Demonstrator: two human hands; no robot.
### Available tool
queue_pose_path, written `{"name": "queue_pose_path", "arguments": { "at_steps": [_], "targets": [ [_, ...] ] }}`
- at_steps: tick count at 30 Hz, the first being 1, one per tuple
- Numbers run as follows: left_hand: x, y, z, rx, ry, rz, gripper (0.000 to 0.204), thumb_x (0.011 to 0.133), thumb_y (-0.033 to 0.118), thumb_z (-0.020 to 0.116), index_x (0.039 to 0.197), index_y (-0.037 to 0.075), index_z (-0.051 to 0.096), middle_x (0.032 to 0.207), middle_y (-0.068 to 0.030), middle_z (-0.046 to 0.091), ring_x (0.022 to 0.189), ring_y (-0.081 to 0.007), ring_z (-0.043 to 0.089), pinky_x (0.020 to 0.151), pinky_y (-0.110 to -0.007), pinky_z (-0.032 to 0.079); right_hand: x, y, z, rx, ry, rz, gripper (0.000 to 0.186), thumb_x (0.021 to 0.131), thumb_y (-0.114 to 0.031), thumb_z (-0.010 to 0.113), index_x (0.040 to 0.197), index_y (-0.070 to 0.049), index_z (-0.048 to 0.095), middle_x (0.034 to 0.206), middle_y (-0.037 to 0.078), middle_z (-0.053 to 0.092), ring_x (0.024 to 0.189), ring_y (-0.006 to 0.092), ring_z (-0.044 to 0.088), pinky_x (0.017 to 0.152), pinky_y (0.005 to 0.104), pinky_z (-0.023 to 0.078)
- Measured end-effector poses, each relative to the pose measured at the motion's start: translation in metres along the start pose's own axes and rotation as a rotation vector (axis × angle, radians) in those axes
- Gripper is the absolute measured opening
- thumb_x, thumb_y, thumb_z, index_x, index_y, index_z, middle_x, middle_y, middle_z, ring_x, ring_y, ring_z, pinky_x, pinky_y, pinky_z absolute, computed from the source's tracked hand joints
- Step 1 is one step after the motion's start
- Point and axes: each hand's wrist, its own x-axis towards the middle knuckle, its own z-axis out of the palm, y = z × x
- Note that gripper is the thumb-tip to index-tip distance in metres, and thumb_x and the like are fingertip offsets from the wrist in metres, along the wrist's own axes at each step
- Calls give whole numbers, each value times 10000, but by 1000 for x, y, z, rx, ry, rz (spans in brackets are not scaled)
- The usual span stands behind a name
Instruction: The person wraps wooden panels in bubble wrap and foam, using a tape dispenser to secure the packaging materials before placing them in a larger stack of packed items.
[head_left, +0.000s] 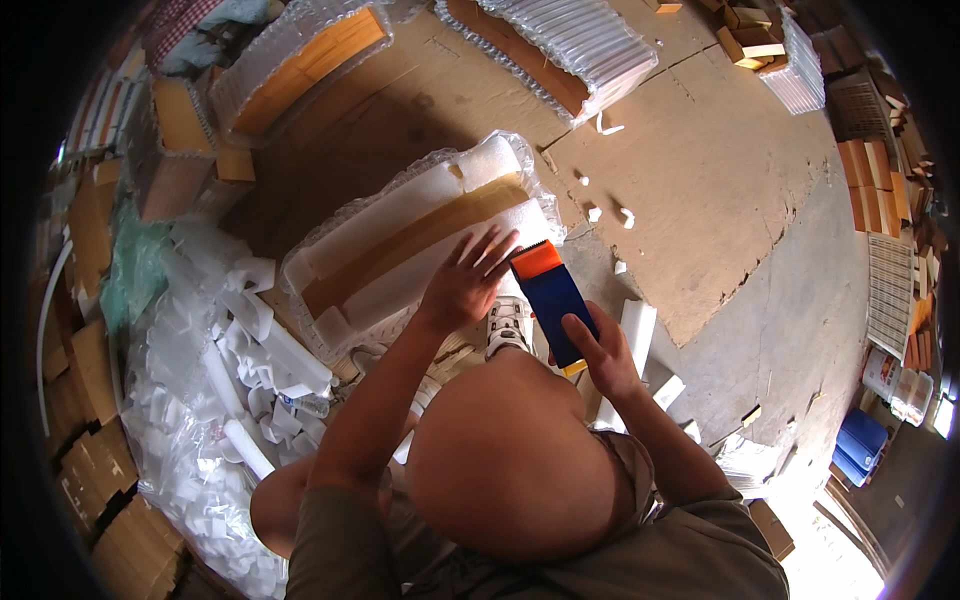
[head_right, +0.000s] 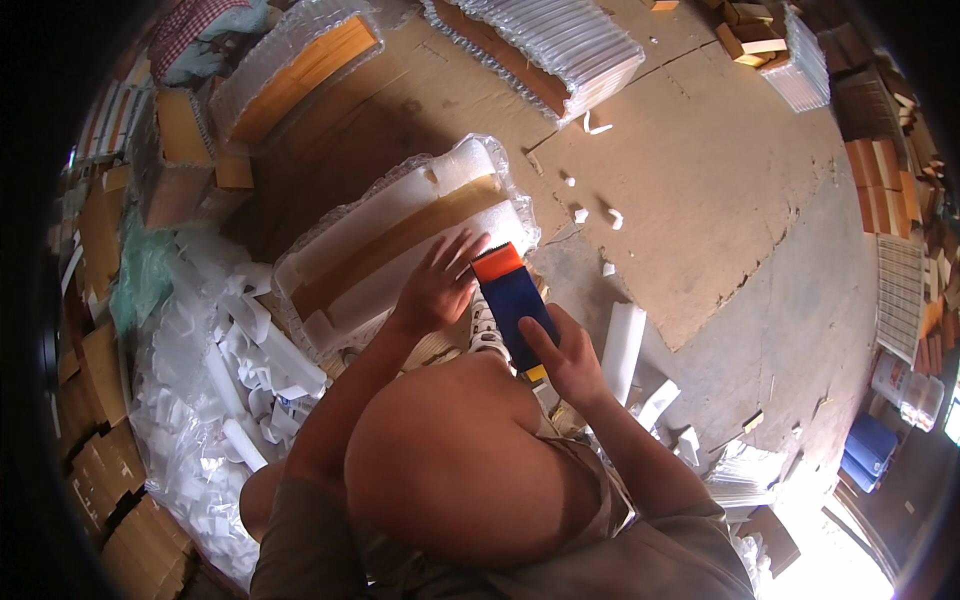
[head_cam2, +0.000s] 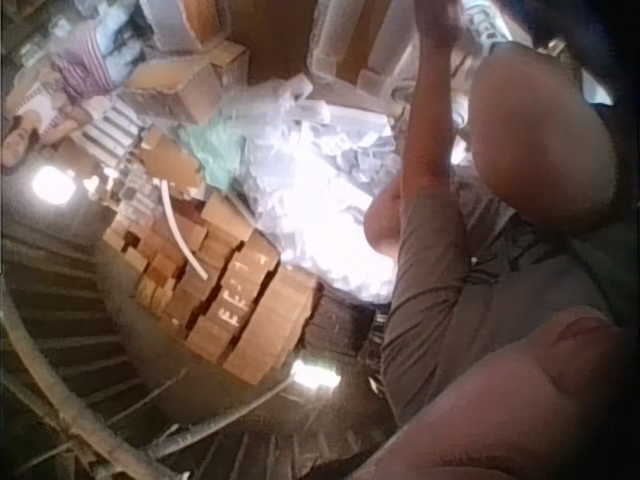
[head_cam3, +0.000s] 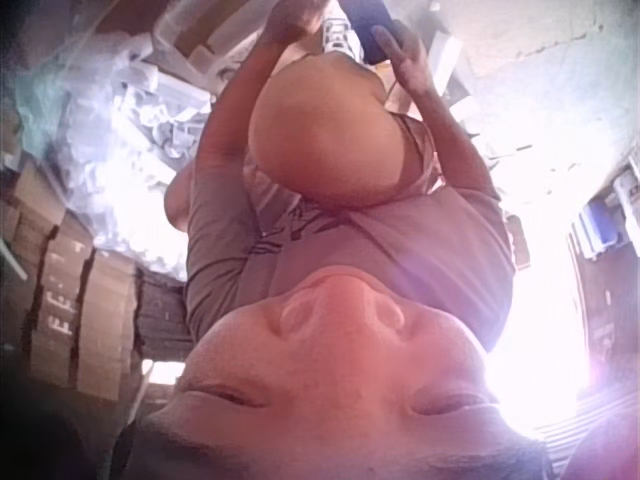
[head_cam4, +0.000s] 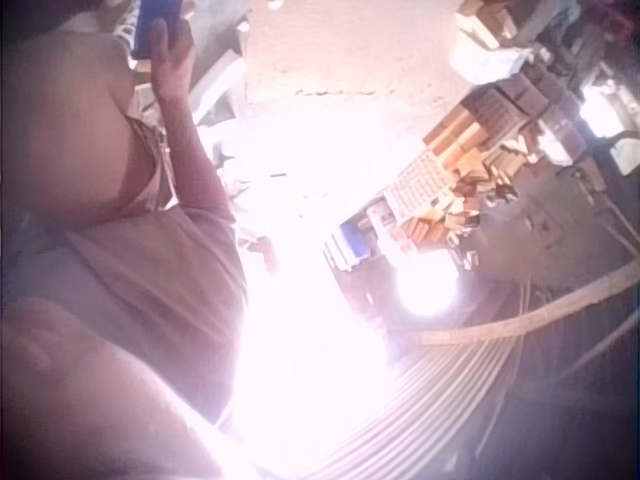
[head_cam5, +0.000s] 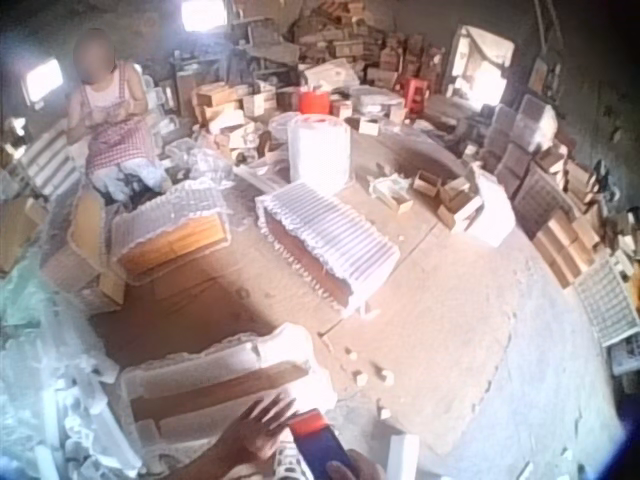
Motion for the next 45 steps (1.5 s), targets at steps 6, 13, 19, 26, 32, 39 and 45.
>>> {"name": "queue_pose_path", "arguments": {
  "at_steps": [6, 13, 19, 26, 32, 39, 45],
  "targets": [
    [16, 4, 1, 17, -32, -57, 626, 844, 185, 678, 1436, 33, 538, 1542, -131, 437, 1439, -355, 424, 1198, -523, 334, 3, 7, 4, -126, 43, 95, 447, 1002, -426, 648, 1011, 20, 612, 841, 139, 661, 808, 170, 627, 751, 362, 485],
    [26, 22, 35, 114, -53, -202, 725, 885, 356, 668, 1552, 168, 453, 1503, -179, 437, 1406, -341, 439, 1165, -531, 342, -3, 0, 1, -135, 30, -23, 434, 1007, -408, 641, 1027, 23, 596, 838, 194, 664, 772, 243, 645, 743, 387, 492],
    [32, 30, 43, 116, 60, -271, 823, 875, 355, 713, 1603, 195, 362, 1520, -165, 436, 1414, -368, 426, 1181, -524, 333, -2, -7, 2, -149, 29, -25, 435, 1006, -406, 641, 1007, 26, 583, 823, 203, 656, 770, 267, 659, 732, 400, 489],
    [-2, 4, 15, 46, -8, -180, 803, 850, 267, 734, 1559, 84, 406, 1625, -103, 367, 1500, -277, 373, 1224, -463, 315, -1, 10, 2, -245, 41, -73, 424, 999, -392, 657, 1041, 25, 588, 846, 208, 671, 781, 296, 668, 736, 414, 494],
    [-2, -7, 24, 183, 69, -158, 796, 803, 159, 757, 1523, 46, 437, 1581, -109, 435, 1465, -283, 433, 1203, -444, 358, 8, 33, 6, -280, 88, -120, 425, 988, -375, 672, 1107, 25, 592, 862, 217, 684, 793, 326, 679, 756, 418, 507],
    [23, -33, 24, 111, 119, -223, 705, 882, 206, 725, 1505, 21, 453, 1558, -148, 456, 1433, -318, 463, 1190, -440, 383, 14, 39, 2, -299, 134, -148, 411, 980, -358, 678, 1090, 29, 596, 884, 241, 698, 815, 352, 703, 750, 440, 508],
    [45, -66, 26, 88, 210, -225, 790, 858, 245, 795, 1505, -16, 423, 1567, -173, 437, 1407, -355, 478, 1165, -429, 423, 23, 39, -18, -313, 39, -61, 467, 960, -373, 703, 1164, 38, 614, 923, 248, 705, 857, 336, 710, 766, 428, 521]
  ]
}}
